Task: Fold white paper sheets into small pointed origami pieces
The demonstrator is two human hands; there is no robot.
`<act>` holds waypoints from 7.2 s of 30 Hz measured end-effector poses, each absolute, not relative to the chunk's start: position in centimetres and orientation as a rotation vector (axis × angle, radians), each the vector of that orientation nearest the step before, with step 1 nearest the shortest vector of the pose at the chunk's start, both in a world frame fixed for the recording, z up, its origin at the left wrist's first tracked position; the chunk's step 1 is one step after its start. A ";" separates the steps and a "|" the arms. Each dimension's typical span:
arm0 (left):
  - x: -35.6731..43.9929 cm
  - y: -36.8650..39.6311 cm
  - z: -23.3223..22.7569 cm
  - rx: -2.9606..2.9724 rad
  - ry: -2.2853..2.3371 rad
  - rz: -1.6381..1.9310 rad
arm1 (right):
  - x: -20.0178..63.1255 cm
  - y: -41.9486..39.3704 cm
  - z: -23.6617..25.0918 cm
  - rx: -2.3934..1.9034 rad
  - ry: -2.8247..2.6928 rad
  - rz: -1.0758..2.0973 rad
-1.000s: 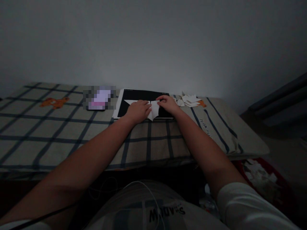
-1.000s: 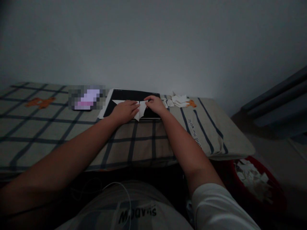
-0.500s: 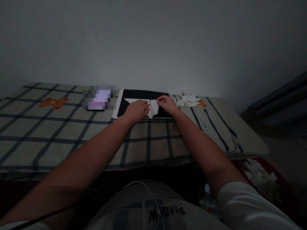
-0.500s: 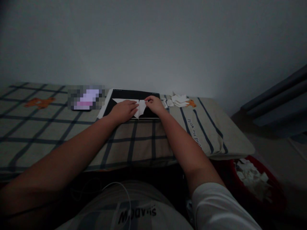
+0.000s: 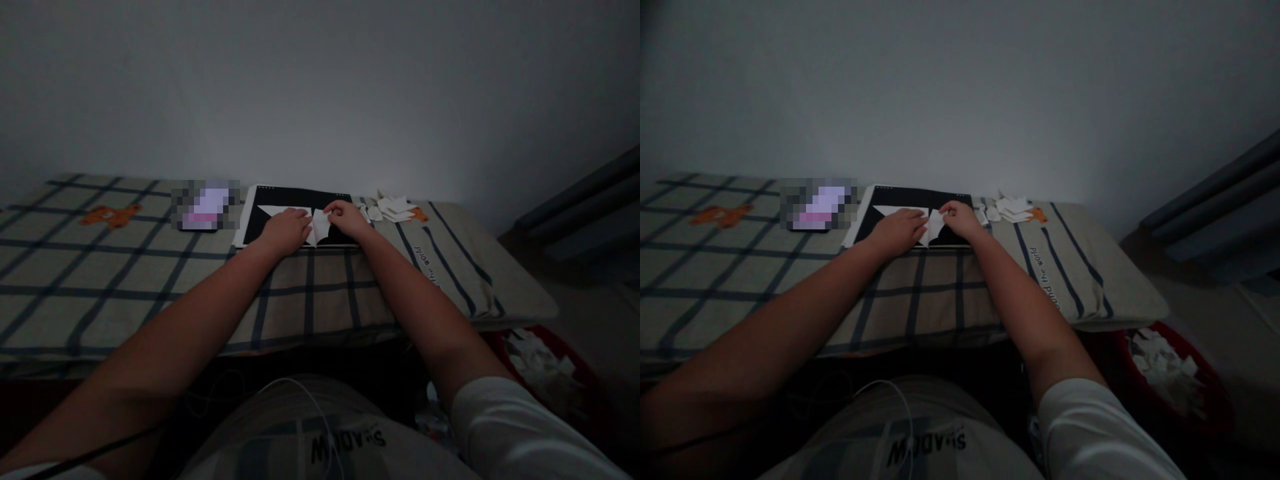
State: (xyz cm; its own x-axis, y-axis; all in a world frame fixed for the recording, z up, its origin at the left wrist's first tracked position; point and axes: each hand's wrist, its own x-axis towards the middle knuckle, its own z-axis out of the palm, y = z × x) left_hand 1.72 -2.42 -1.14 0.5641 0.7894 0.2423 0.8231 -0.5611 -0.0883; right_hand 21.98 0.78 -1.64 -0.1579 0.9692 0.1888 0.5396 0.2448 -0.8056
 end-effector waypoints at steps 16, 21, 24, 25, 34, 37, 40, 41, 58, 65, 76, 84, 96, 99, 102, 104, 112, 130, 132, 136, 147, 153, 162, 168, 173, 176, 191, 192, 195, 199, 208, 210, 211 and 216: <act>1.6 -2.9 -1.3 -2.583 -1.401 -0.355 | 21.9 -0.1 -0.6 -1.387 -1.739 0.812; 1.6 -3.0 -1.2 -2.592 -1.418 -0.324 | 21.7 -0.1 -0.6 -1.367 -1.752 0.785; 1.5 -3.0 -1.1 -2.586 -1.421 -0.305 | 21.7 0.0 -0.8 -1.362 -1.774 0.799; 1.5 -3.0 -1.1 -2.582 -1.422 -0.309 | 21.7 0.0 -0.9 -1.361 -1.780 0.811; 1.5 -3.1 -0.7 -2.593 -1.428 -0.361 | 21.7 -0.2 -0.7 -1.358 -1.781 0.809; 1.6 -3.1 -0.7 -2.617 -1.430 -0.360 | 21.7 0.0 -0.9 -1.360 -1.792 0.793; 1.7 -2.9 -0.7 -2.627 -1.416 -0.332 | 21.8 0.4 -1.3 -1.367 -1.816 0.786; 1.7 -2.9 -0.7 -2.624 -1.413 -0.321 | 21.8 0.5 -1.4 -1.367 -1.825 0.786; 1.6 -2.9 -1.0 -2.596 -1.430 -0.331 | 22.1 0.4 -1.4 -1.338 -1.774 0.859; 1.5 -2.8 -1.3 -2.584 -1.431 -0.333 | 22.3 0.4 -1.5 -1.317 -1.811 0.825; 1.3 -2.7 -1.1 -2.654 -1.379 -0.390 | 22.3 0.8 -1.7 -1.329 -1.783 0.781; 1.5 -2.4 -1.3 -2.655 -1.343 -0.324 | 22.3 0.5 -1.3 -1.346 -1.803 0.831; 1.7 -2.3 -1.2 -2.670 -1.348 -0.323 | 22.3 0.7 -1.5 -1.329 -1.858 0.822; 1.7 -2.3 -1.2 -2.671 -1.351 -0.334 | 22.4 0.5 -1.3 -1.332 -1.858 0.804; 1.7 -2.5 -1.2 -2.660 -1.342 -0.346 | 22.5 0.4 -1.2 -1.334 -1.838 0.811; 1.7 -2.6 -1.3 -2.651 -1.343 -0.359 | 22.5 0.4 -1.1 -1.335 -1.825 0.819; 1.5 -2.6 -1.6 -2.613 -1.401 -0.332 | 22.3 0.2 -0.9 -1.290 -1.797 0.898; 1.5 -2.4 -1.3 -2.635 -1.375 -0.304 | 22.4 0.4 -1.0 -1.355 -1.872 0.849; 1.5 -2.4 -1.2 -2.638 -1.371 -0.306 | 22.5 0.3 -0.9 -1.364 -1.880 0.837; 1.6 -2.8 -1.0 -2.629 -1.372 -0.279 | 22.7 0.4 -0.9 -1.359 -1.871 0.838; 1.3 -2.8 -1.2 -2.610 -1.413 -0.332 | 22.5 0.2 -1.2 -1.294 -1.853 0.860; 1.3 -3.2 -0.5 -2.618 -1.373 -0.392 | 22.5 0.2 -1.2 -1.303 -1.825 0.838; 1.6 -3.4 -0.2 -2.637 -1.362 -0.293 | 22.4 0.1 -1.0 -1.345 -1.873 0.832; 1.7 -3.3 0.0 -2.636 -1.365 -0.267 | 22.3 0.2 -1.1 -1.372 -1.916 0.802; 1.7 -3.1 -0.1 -2.622 -1.371 -0.250 | 22.5 0.3 -1.1 -1.380 -1.933 0.760; 1.7 -3.2 -0.4 -2.605 -1.358 -0.265 | 22.5 0.2 -1.0 -1.390 -1.898 0.785; 1.3 -3.0 -0.7 -2.669 -1.269 -0.335 | 22.7 0.5 -1.4 -1.357 -1.835 0.769; 1.3 -3.0 -0.7 -2.669 -1.291 -0.332 | 22.7 0.6 -1.5 -1.355 -1.844 0.764; 1.5 -3.2 -0.5 -2.662 -1.319 -0.326 | 22.8 0.8 -1.7 -1.347 -1.889 0.760; 1.7 -3.3 -0.2 -2.664 -1.320 -0.304 | 22.9 0.9 -1.8 -1.360 -1.910 0.745; 1.8 -3.4 -0.2 -2.660 -1.309 -0.313 | 22.9 0.7 -1.5 -1.393 -1.924 0.737; 1.8 -3.5 -0.1 -2.658 -1.316 -0.309 | 23.0 0.7 -1.4 -1.400 -1.922 0.721; 1.8 -3.5 -0.1 -2.656 -1.320 -0.306 | 23.1 0.7 -1.4 -1.402 -1.917 0.709; 1.6 -3.1 -0.6 -2.655 -1.272 -0.340 | 23.3 0.9 -1.6 -1.386 -1.880 0.688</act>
